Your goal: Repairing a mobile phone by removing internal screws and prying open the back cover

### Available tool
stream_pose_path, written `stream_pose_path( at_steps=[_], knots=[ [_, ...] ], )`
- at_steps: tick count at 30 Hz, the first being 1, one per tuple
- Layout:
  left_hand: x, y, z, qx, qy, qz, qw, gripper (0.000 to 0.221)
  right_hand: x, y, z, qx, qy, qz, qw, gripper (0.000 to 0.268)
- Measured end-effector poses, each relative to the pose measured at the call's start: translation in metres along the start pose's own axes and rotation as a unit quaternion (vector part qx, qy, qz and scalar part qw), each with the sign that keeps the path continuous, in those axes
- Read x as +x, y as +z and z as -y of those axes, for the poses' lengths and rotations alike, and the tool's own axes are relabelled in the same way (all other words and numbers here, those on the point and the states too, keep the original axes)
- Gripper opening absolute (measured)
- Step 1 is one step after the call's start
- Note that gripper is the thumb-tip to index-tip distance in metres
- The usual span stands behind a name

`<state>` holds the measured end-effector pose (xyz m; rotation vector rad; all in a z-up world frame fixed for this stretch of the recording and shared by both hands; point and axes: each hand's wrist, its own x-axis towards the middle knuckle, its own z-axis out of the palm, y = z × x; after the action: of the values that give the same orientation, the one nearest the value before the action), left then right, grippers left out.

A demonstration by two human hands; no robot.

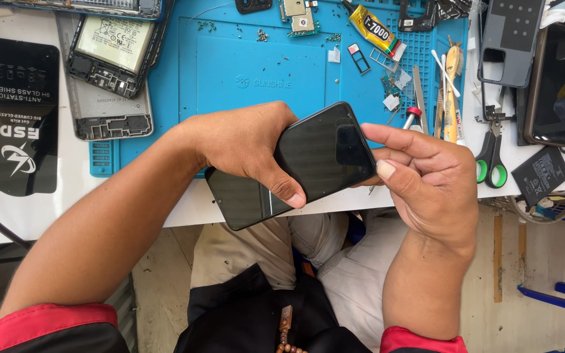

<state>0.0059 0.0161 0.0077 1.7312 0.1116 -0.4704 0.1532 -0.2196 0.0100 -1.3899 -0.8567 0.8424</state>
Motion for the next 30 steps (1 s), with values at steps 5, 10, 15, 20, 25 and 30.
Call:
stream_pose_path(
  at_steps=[5,10,15,20,25,30],
  knots=[
    [0.000,-0.001,-0.001,-0.001,-0.005,0.002,1.000,0.043,0.002,0.000,0.001,0.049,0.028,0.013,0.998,0.049],
    [-0.003,0.001,-0.016,0.041,-0.061,0.012,0.997,0.048,0.003,-0.003,-0.004,0.058,0.059,0.029,0.996,0.053],
    [-0.003,0.001,-0.010,0.053,-0.033,0.036,0.997,0.050,0.001,-0.003,-0.005,0.014,0.041,0.064,0.997,0.052],
    [-0.007,-0.001,-0.014,0.032,-0.063,0.023,0.997,0.049,0.007,0.003,-0.005,0.111,0.058,0.054,0.991,0.059],
    [-0.005,-0.001,0.001,-0.038,0.005,0.010,0.999,0.046,0.008,0.008,0.002,0.145,0.038,0.048,0.988,0.061],
    [-0.004,-0.001,0.001,-0.054,-0.013,0.004,0.998,0.045,0.006,0.012,0.006,0.102,0.007,0.034,0.994,0.059]
  ],
)
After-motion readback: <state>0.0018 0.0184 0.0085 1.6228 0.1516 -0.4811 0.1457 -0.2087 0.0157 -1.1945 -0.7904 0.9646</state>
